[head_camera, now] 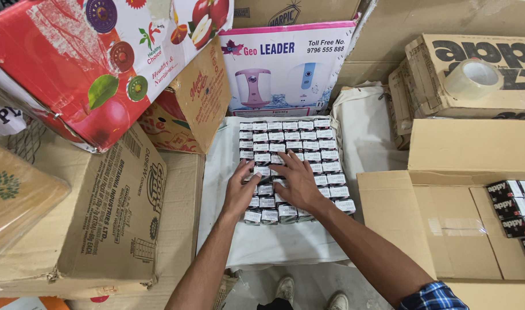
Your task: The person repeatedly picks small rectangular boxes from a larger open cardboard box and places them onto a white cloth on the floor. The small boxes are arranged in neat rows as they are placed down. The person continues this process throughout the clip.
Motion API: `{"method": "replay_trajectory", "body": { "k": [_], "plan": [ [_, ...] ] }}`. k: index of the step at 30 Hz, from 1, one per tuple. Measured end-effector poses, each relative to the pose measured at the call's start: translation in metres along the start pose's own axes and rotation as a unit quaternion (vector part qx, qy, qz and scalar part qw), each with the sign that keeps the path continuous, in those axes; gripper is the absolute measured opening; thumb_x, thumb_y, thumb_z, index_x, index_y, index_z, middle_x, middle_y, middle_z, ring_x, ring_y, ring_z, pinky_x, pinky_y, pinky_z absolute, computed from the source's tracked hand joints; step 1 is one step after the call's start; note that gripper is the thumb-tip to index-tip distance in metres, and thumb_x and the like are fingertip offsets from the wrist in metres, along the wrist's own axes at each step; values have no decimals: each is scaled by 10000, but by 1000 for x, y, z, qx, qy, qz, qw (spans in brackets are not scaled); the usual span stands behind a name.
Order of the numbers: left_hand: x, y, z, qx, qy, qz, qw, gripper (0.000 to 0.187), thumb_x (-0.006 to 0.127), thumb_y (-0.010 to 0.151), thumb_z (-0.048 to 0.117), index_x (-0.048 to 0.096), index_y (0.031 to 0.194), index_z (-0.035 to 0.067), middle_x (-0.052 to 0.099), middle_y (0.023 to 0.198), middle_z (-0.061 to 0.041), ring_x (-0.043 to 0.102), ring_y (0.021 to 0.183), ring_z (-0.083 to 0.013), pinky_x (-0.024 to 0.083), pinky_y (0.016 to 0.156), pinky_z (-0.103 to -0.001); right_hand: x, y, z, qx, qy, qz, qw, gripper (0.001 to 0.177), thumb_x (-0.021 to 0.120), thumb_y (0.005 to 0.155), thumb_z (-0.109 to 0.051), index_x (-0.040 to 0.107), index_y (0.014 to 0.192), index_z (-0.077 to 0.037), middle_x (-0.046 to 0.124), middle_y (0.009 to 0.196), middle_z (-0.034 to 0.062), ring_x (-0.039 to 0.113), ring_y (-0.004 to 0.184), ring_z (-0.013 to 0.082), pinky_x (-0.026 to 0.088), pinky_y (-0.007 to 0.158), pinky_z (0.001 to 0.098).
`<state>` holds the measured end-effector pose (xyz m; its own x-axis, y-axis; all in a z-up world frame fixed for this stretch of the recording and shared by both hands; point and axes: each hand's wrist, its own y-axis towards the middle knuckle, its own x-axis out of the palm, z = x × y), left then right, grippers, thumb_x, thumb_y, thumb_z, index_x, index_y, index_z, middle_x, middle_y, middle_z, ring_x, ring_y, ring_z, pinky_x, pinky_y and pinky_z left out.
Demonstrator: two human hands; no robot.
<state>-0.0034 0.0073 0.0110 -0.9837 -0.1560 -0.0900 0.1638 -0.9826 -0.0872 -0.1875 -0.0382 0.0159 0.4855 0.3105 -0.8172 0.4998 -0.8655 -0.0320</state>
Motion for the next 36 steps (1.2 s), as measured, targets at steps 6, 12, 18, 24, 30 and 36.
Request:
{"method": "replay_trajectory", "body": {
  "k": [6,12,18,24,30,36],
  "plan": [
    [0,-3,39,19,91,-52,994,632,628,895,152,471,1504,93,241,1635,-242,221,1489,-471,270,1166,-613,-11,-14,31,-34,97,20,994,695,648,881,-230,436,1542,-182,403,1589,187,308,1491,453,259,1179,665],
    [25,-21,72,32,143,-130,981,781,552,833,66,346,1580,161,78,1680,-207,48,1523,-475,129,1202,-658,-55,-51,35,-24,159,20,987,791,694,860,-219,373,1559,-34,404,1570,261,294,1491,460,244,1220,605],
    [64,-28,82,87,95,-231,964,864,498,792,48,226,1609,120,23,1664,-258,-56,1485,-545,49,1166,-732,-89,-85,69,-45,192,54,979,800,718,832,-152,391,1553,-39,368,1599,254,273,1499,451,232,1227,585],
    [122,-32,88,142,72,-309,938,854,531,803,111,232,1603,118,65,1659,-254,-14,1477,-556,95,1165,-743,-134,-142,100,-17,196,64,978,800,699,832,-106,377,1559,-20,360,1601,271,245,1507,462,200,1235,580],
    [197,-18,69,146,96,-321,931,865,557,716,81,381,1561,131,221,1652,-216,148,1526,-422,153,1233,-583,-164,-200,150,62,195,114,972,769,698,837,-116,410,1547,-59,393,1600,218,283,1516,406,220,1244,568],
    [283,-21,71,145,102,-373,911,872,591,725,88,358,1566,89,210,1655,-226,164,1527,-412,168,1238,-584,-202,-263,179,152,187,164,957,757,697,846,-167,423,1541,-46,388,1608,211,281,1515,400,248,1240,554]
  ]
}}
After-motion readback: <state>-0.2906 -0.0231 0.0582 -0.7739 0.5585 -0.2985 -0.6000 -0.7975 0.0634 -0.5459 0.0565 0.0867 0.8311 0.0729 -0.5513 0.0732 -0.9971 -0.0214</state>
